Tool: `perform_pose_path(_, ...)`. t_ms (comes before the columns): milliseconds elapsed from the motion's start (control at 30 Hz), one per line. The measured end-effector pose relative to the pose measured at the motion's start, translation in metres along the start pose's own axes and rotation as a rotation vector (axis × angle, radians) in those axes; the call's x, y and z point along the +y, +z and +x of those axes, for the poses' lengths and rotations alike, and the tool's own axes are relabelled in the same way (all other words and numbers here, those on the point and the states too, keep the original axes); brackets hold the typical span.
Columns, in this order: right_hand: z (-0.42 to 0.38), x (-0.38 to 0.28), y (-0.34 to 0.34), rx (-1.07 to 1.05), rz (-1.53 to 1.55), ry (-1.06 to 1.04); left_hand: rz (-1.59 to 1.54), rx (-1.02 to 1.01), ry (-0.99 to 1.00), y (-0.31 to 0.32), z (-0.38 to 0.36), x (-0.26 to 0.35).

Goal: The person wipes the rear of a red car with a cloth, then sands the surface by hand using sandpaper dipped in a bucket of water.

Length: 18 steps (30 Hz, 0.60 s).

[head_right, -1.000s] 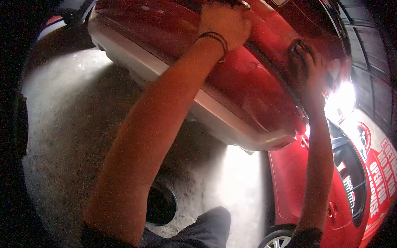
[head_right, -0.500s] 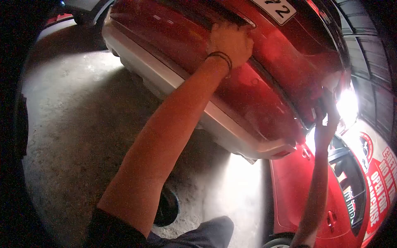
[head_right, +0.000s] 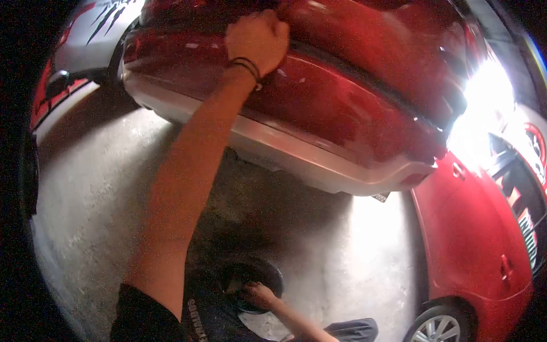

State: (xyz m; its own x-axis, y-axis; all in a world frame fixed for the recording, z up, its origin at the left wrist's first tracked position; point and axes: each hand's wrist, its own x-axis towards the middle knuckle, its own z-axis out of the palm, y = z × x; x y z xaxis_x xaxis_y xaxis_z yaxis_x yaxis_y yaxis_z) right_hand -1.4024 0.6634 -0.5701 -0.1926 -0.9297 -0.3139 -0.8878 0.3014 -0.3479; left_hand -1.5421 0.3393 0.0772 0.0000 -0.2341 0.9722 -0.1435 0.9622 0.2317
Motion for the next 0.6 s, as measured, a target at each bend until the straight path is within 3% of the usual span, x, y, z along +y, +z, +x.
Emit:
perform_pose_path(100, 0.003, -0.006, 0.046, 0.038, 0.028, 0.256, 0.005, -0.047, 0.010, 0.001, 0.000, 0.000)
perform_pose_path(167, 0.014, 0.002, 0.074, -0.002, 0.056, 0.292, -0.050, -0.037, -0.017, -0.005, 0.000, 0.002)
perform_pose_path(233, 0.011, 0.009, 0.094, -0.059, 0.071, 0.329, -0.365, -0.137, -0.076, -0.015, -0.007, -0.005)
perform_pose_path(300, -0.001, -0.004, 0.063, -0.040, 0.074, 0.288, -0.670, -0.188, -0.102, -0.039, -0.019, -0.009)
perform_pose_path(333, -0.008, -0.010, 0.042, -0.026, 0.075, 0.265, -0.819, -0.189, -0.097, -0.056, -0.040, -0.009)
perform_pose_path(367, -0.014, -0.007, 0.035, 0.128, 0.047, 0.185, -0.795, -0.204, -0.096, -0.083, -0.070, 0.000)
perform_pose_path(433, -0.014, 0.007, 0.019, 0.208, 0.055, 0.193, -0.740, -0.277, -0.261, -0.117, -0.171, 0.007)
perform_pose_path(467, -0.018, 0.010, 0.009, 0.233, 0.069, 0.202, -0.848, -0.416, -0.386, -0.132, -0.240, 0.000)
perform_pose_path(500, -0.037, -0.004, -0.030, 0.327, 0.363, 0.288, -0.730, -0.559, -0.348, -0.149, -0.302, -0.004)
perform_pose_path(533, -0.053, -0.014, -0.072, 0.406, 0.661, 0.379, -0.666, -0.718, -0.528, -0.163, -0.372, -0.005)
perform_pose_path(567, -0.056, -0.009, -0.080, 0.492, 0.834, 0.419, -0.793, -0.799, -0.906, -0.166, -0.436, -0.004)
perform_pose_path(600, -0.065, -0.008, -0.102, 0.441, 1.193, 0.406, -0.897, -0.843, -1.308, -0.181, -0.485, 0.001)
